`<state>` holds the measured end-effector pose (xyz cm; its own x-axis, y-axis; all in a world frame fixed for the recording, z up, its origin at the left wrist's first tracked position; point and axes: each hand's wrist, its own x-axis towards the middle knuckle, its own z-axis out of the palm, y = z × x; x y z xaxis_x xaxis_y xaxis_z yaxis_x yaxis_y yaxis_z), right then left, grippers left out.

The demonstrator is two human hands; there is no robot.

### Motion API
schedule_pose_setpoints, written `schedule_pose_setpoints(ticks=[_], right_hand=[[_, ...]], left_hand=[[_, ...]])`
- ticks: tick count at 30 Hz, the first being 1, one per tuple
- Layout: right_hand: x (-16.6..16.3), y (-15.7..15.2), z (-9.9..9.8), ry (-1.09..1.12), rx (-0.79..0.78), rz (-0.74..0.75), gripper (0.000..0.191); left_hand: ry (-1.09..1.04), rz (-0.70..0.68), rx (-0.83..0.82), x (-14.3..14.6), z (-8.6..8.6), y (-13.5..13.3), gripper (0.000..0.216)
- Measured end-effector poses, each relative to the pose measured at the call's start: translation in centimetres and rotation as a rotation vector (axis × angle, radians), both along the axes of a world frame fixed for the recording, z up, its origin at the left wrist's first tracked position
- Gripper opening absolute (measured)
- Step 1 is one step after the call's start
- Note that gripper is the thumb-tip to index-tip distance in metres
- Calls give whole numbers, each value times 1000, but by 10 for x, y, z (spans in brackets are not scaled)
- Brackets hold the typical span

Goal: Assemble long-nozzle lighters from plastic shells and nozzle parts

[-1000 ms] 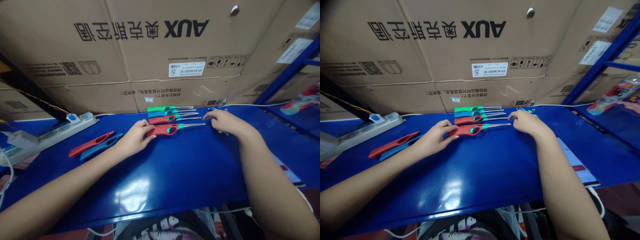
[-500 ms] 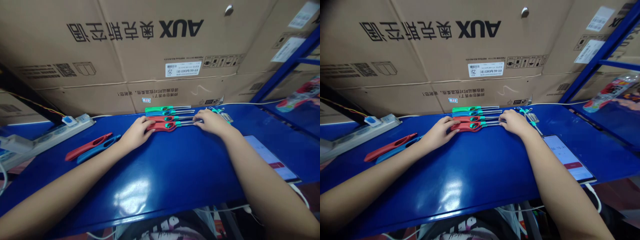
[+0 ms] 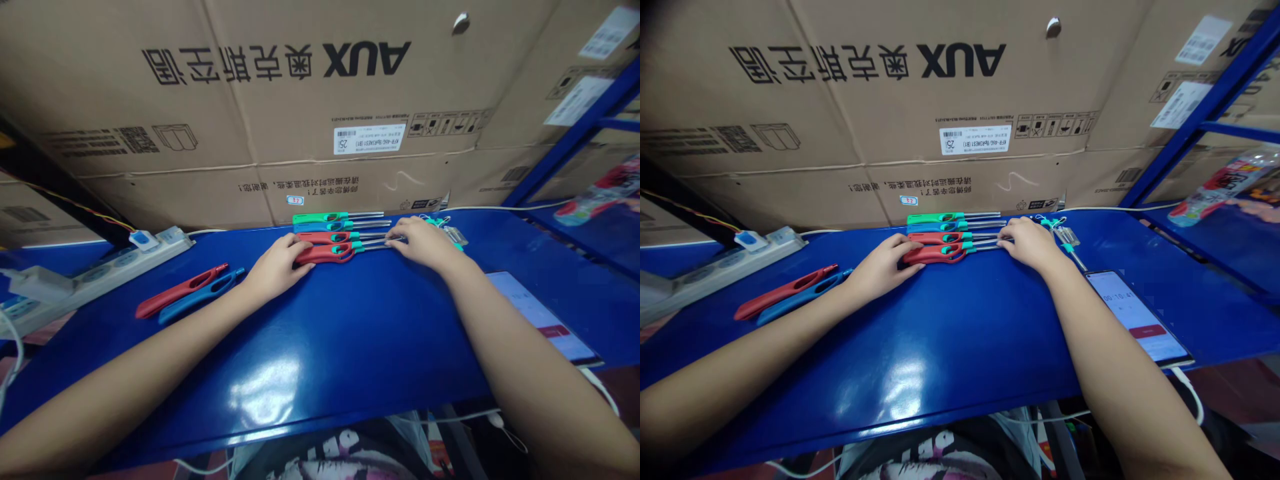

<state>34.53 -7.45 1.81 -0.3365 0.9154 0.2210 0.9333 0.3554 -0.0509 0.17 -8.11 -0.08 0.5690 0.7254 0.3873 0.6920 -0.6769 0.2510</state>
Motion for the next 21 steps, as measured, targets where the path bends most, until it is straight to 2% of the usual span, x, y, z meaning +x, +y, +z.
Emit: schedule_pose_setpoints(ticks=[6,13,21], right_hand=[[2,5,-5,47,-11,21,19],[3,2,0,53,-29,-6,21],[7,3,1,54,-43,-1,23]], left_hand=[[-25,7,-23,1,1,0,28],[-30,20,-14,0,1,-2,31],[46,92,17,-8,19,-25,40]])
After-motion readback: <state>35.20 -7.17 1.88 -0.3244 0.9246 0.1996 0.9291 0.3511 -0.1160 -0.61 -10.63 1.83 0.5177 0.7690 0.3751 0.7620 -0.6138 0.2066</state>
